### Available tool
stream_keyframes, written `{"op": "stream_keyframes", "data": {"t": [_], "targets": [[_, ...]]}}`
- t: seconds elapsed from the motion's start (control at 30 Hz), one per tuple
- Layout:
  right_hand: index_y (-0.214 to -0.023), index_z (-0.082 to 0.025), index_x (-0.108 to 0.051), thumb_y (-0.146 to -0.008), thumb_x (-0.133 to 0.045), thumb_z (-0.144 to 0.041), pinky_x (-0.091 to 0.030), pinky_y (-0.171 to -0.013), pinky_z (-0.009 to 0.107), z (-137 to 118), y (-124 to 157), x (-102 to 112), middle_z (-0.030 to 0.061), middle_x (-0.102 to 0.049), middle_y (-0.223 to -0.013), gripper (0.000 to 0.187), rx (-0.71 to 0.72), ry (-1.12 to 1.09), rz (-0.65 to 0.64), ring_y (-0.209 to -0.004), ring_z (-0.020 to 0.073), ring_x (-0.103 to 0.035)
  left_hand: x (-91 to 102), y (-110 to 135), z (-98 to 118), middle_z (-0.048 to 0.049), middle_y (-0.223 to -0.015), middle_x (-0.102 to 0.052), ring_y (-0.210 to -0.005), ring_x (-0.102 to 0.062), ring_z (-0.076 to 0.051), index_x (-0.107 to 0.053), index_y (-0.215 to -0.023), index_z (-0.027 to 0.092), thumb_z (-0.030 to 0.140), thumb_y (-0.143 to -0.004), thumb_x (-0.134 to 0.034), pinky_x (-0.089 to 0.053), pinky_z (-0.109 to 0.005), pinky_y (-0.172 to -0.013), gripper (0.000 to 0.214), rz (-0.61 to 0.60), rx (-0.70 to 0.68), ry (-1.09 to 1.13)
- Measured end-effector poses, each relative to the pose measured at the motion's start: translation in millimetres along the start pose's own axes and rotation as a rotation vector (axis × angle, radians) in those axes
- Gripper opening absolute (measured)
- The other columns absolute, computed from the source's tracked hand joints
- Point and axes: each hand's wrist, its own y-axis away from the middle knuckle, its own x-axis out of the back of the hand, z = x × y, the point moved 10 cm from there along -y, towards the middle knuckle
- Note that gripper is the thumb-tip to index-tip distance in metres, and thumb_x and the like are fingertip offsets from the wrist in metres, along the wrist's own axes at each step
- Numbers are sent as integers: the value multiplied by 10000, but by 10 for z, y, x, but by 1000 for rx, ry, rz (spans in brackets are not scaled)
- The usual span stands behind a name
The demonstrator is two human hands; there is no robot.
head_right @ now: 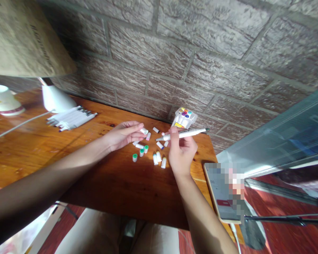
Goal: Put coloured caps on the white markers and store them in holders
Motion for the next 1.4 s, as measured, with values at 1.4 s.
{"op": "stream_keyframes", "data": {"t": [1.4], "targets": [[-636, -166, -651, -854, -659, -480, -392, -495, 262, 50, 19, -70, -13, -617, -540, 383, -66, 80, -69, -479, 113, -509, -223, 101, 88, -58, -694, -744, -563, -679, -137, -710, -782, 120, 460, -621, -895, -565, -244, -571, 419, -226, -194, -241]]}}
